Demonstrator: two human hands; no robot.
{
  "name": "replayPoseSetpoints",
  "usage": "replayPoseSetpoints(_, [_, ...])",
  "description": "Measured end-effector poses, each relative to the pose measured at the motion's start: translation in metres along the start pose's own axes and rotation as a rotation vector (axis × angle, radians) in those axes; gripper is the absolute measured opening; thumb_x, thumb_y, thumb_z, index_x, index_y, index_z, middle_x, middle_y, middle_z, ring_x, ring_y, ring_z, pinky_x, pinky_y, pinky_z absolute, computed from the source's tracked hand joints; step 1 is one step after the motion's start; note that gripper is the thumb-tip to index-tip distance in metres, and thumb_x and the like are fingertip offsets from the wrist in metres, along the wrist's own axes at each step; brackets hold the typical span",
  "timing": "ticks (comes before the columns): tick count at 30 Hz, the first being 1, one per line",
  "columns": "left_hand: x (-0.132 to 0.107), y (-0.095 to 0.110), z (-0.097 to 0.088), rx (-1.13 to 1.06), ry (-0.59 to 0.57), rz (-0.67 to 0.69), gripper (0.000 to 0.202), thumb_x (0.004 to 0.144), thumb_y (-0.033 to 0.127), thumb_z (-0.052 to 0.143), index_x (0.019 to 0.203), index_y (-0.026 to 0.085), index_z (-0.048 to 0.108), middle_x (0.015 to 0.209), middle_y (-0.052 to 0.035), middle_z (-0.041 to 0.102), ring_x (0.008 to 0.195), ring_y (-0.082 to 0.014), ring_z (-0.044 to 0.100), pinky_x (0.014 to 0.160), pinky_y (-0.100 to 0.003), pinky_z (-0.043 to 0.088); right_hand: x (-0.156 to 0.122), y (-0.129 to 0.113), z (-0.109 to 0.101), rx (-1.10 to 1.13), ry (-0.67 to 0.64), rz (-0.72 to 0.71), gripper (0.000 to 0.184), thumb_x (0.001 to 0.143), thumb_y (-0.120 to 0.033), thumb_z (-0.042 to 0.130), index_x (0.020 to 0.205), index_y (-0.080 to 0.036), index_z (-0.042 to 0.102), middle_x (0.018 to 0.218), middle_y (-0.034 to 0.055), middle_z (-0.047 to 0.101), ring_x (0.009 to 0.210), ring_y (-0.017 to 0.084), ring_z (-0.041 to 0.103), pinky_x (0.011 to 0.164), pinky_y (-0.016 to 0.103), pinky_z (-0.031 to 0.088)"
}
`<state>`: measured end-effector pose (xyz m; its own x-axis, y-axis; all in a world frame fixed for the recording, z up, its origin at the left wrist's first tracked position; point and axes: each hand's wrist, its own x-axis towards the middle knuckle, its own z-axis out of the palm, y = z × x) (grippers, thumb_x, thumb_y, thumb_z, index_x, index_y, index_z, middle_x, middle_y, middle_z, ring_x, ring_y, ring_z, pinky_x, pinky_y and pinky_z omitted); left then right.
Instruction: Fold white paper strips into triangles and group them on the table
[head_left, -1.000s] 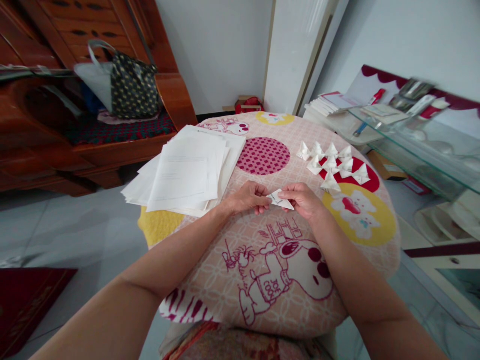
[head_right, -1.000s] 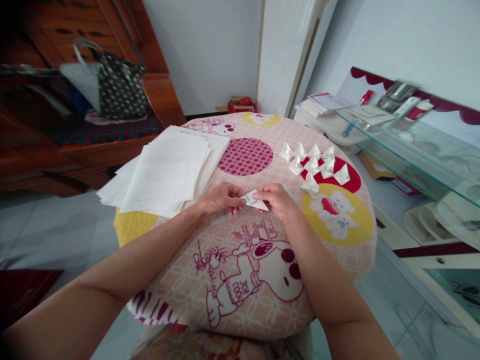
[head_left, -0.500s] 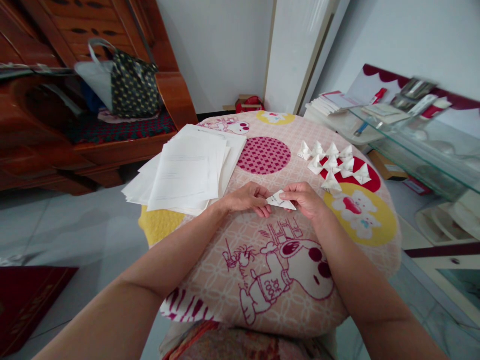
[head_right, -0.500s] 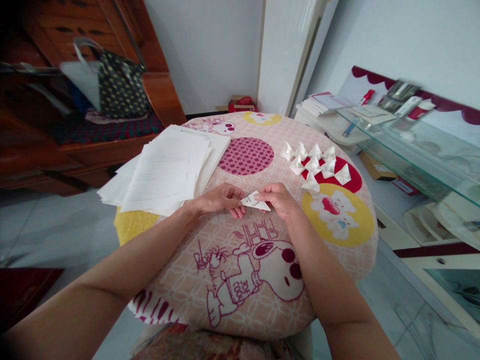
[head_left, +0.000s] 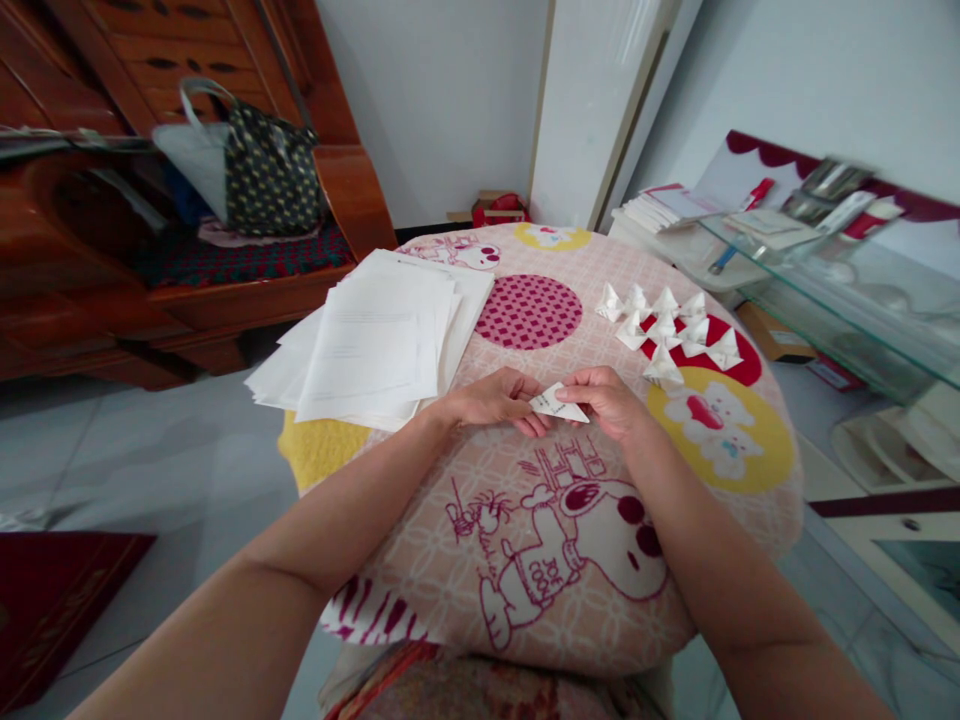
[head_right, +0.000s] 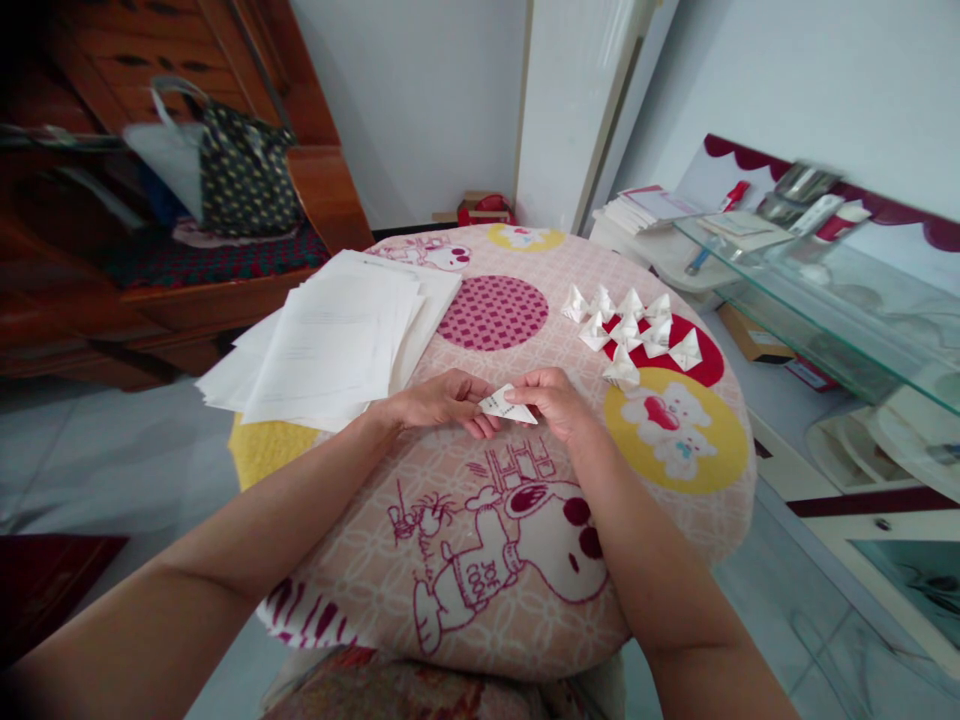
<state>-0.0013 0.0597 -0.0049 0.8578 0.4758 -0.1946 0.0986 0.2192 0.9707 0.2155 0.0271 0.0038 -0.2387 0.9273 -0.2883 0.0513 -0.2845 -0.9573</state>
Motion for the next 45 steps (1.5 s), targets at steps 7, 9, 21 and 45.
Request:
replayPoseSetpoints(7, [0.008, -0.005, 0.003, 0.051, 0.254, 0.130, 0.018, 0.083, 0.026, 0.078, 0.094, 0.013, 0.074, 0.065, -0.0002, 0.066, 0.055, -0.0076, 0.057, 0.052, -0.019, 0.042, -0.001, 0.002, 0.003, -0.064, 0.020, -0.040, 0.029, 0.061, -0.042, 0.086, 0.058, -0.018, 0.070, 0.047, -0.0002, 0.060, 0.040, 0.009, 0.048, 0.036, 0.022, 0.033])
replayPoseSetpoints(9, [0.011, -0.006, 0.005, 0.013, 0.327, 0.158, 0.020, 0.079, 0.020, 0.079, 0.097, 0.013, 0.072, 0.060, 0.0036, 0.060, 0.051, -0.0061, 0.050, 0.049, -0.018, 0.036, -0.001, 0.002, 0.006, -0.049, 0.028, -0.076, 0.033, 0.064, -0.046, 0.086, 0.059, -0.018, 0.070, 0.050, 0.0005, 0.062, 0.041, 0.010, 0.051, 0.037, 0.023, 0.037])
replayPoseSetpoints(21, [0.007, 0.001, 0.007, -0.230, 0.503, 0.265, 0.042, 0.070, 0.024, 0.088, 0.104, 0.014, 0.064, 0.069, 0.0027, 0.068, 0.058, -0.0081, 0.061, 0.057, -0.019, 0.048, -0.005, -0.006, 0.012, 0.018, 0.071, -0.314, 0.029, 0.069, -0.044, 0.087, 0.075, -0.017, 0.077, 0.070, 0.0057, 0.075, 0.060, 0.016, 0.068, 0.059, 0.028, 0.056])
replayPoseSetpoints(45, [0.009, -0.002, 0.012, -0.310, 0.629, 0.203, 0.027, 0.077, 0.015, 0.082, 0.098, 0.012, 0.066, 0.073, -0.0027, 0.075, 0.062, -0.0122, 0.071, 0.059, -0.021, 0.058, -0.001, 0.001, 0.015, -0.111, 0.143, -0.382, 0.025, 0.081, -0.043, 0.070, 0.070, -0.021, 0.072, 0.070, 0.0043, 0.071, 0.064, 0.018, 0.065, 0.058, 0.030, 0.056])
